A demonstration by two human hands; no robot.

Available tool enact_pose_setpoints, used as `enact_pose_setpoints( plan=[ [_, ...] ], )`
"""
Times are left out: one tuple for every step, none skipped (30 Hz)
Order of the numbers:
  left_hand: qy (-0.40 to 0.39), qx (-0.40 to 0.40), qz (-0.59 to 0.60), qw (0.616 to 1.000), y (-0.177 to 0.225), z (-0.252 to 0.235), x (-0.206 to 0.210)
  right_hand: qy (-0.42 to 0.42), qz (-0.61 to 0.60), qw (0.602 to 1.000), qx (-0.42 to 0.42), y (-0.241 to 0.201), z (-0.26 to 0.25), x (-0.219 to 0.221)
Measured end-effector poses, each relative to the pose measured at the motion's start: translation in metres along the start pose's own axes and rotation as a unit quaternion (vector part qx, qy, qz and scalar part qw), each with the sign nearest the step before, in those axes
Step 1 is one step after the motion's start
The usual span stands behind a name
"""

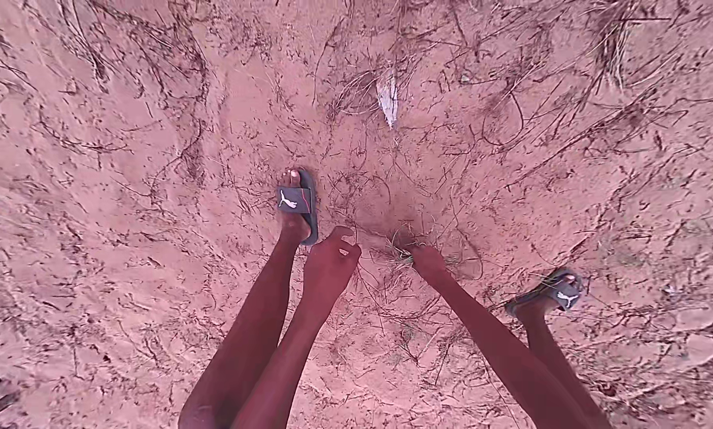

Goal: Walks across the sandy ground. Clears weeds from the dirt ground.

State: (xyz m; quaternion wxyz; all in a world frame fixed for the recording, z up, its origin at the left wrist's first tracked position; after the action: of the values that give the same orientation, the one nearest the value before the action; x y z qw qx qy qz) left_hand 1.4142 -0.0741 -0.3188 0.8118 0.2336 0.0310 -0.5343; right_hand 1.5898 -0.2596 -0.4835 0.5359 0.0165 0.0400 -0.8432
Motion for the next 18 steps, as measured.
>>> enact_pose_setpoints(
  plan=[
    [0.004, -0.005, -0.002, 1.000, 0.000, -0.002, 0.001, -0.013, 0.000, 1.000, 0.010, 0.009, 0.018, -0.001],
    [0.006, -0.007, -0.005, 1.000, 0.000, -0.003, 0.002, -0.023, -0.001, 1.000, 0.017, 0.016, 0.035, -0.003],
    [0.004, -0.008, -0.007, 1.000, 0.000, -0.004, 0.006, -0.030, -0.002, 0.999, 0.020, 0.023, 0.052, -0.002],
    [0.003, -0.008, -0.009, 1.000, -0.001, -0.004, 0.008, -0.034, -0.004, 0.999, 0.018, 0.027, 0.067, -0.001],
    [0.004, -0.005, -0.011, 1.000, -0.001, -0.005, 0.008, -0.036, -0.008, 0.999, 0.010, 0.027, 0.080, -0.002],
    [0.004, -0.004, -0.011, 1.000, 0.001, -0.006, 0.009, -0.040, -0.010, 0.999, 0.004, 0.029, 0.092, -0.001],
    [0.002, -0.003, -0.013, 1.000, 0.002, -0.006, 0.011, -0.055, -0.013, 0.998, -0.002, 0.031, 0.107, 0.005],
    [0.001, -0.003, -0.019, 1.000, 0.003, -0.007, 0.011, -0.078, -0.017, 0.997, -0.019, 0.031, 0.122, 0.018],
    [0.001, -0.002, -0.022, 1.000, 0.003, -0.007, 0.012, -0.114, -0.022, 0.992, -0.050, 0.031, 0.140, 0.044],
    [0.003, -0.001, -0.024, 1.000, 0.002, -0.007, 0.013, -0.164, -0.025, 0.982, -0.089, 0.027, 0.163, 0.082],
    [0.006, -0.003, -0.024, 1.000, 0.002, -0.007, 0.012, -0.217, -0.025, 0.968, -0.126, 0.019, 0.186, 0.128],
    [0.013, -0.004, -0.023, 1.000, 0.002, -0.011, 0.011, -0.263, -0.031, 0.952, -0.154, 0.008, 0.205, 0.171],
    [0.022, -0.006, -0.015, 1.000, 0.004, -0.015, 0.013, -0.303, -0.046, 0.936, -0.176, 0.000, 0.218, 0.203],
    [0.027, -0.010, -0.009, 1.000, 0.004, -0.017, 0.018, -0.325, -0.070, 0.924, -0.188, -0.009, 0.225, 0.222],
    [0.028, -0.009, -0.004, 1.000, 0.002, -0.015, 0.025, -0.322, -0.090, 0.924, -0.183, -0.016, 0.226, 0.229],
    [0.020, -0.004, -0.002, 1.000, 0.001, -0.012, 0.032, -0.303, -0.108, 0.934, -0.155, -0.022, 0.220, 0.222],
    [0.015, 0.006, -0.001, 1.000, 0.003, -0.012, 0.035, -0.261, -0.134, 0.950, -0.111, -0.025, 0.198, 0.202],
    [0.020, 0.014, 0.009, 1.000, 0.005, -0.015, 0.034, -0.196, -0.174, 0.963, -0.056, -0.021, 0.166, 0.176]
  ],
)
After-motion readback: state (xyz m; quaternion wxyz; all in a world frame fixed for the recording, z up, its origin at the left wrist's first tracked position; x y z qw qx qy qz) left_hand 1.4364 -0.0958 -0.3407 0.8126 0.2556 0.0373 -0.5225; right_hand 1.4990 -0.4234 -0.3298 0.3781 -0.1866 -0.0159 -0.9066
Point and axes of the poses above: each hand's wrist, its own z-axis away from the middle knuckle, its own x-axis out of the palm, y = z × x, the point moved 1 cm from there along -z, towards the middle knuckle, and after that the axes turned 2 degrees about x, right-handed, at the moved point
